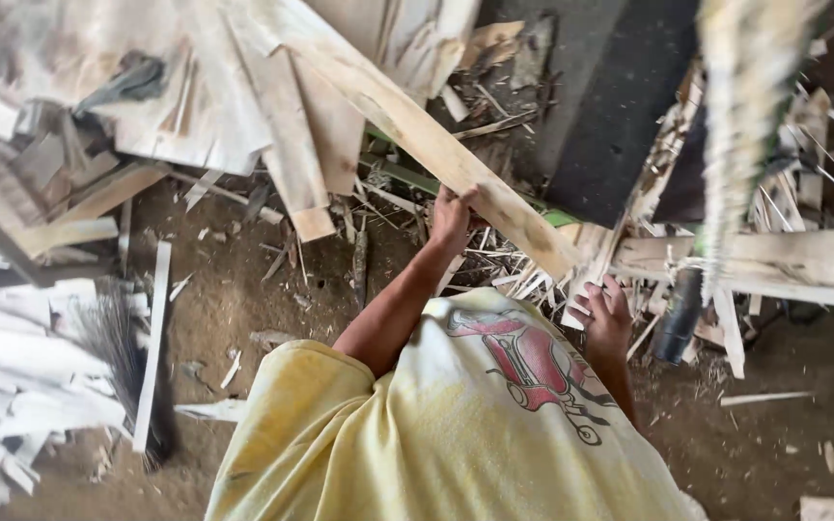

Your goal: Trimming the edges of thin wood panels using a woodworking machine.

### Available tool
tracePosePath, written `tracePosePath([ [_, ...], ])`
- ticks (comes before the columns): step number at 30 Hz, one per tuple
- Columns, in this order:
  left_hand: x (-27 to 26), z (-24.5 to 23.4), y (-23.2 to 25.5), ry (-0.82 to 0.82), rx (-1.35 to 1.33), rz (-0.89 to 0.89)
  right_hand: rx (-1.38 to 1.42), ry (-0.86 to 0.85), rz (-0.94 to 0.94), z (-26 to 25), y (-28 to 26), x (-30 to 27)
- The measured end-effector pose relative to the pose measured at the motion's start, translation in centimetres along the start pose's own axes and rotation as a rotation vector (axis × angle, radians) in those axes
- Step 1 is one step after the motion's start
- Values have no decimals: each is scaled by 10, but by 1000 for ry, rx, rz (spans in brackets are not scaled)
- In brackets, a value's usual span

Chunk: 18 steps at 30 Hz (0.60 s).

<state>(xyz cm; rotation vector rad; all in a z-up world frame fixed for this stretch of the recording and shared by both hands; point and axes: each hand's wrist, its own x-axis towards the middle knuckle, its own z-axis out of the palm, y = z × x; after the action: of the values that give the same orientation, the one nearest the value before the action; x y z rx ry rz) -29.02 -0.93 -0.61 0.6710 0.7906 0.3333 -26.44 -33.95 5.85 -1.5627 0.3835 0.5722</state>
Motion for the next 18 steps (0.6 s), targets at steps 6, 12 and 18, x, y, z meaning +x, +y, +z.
tracePosePath([
  [6, -43, -18, 29, 15, 123, -64, -464, -241, -213, 49, 1, 5],
  [12, -56, -44, 49, -87, 187, 55, -812, -465, -47, 67, 59, 55],
  [18, -65, -81, 177, 21, 340, 185, -573, -710, -4, 188, 42, 31],
])
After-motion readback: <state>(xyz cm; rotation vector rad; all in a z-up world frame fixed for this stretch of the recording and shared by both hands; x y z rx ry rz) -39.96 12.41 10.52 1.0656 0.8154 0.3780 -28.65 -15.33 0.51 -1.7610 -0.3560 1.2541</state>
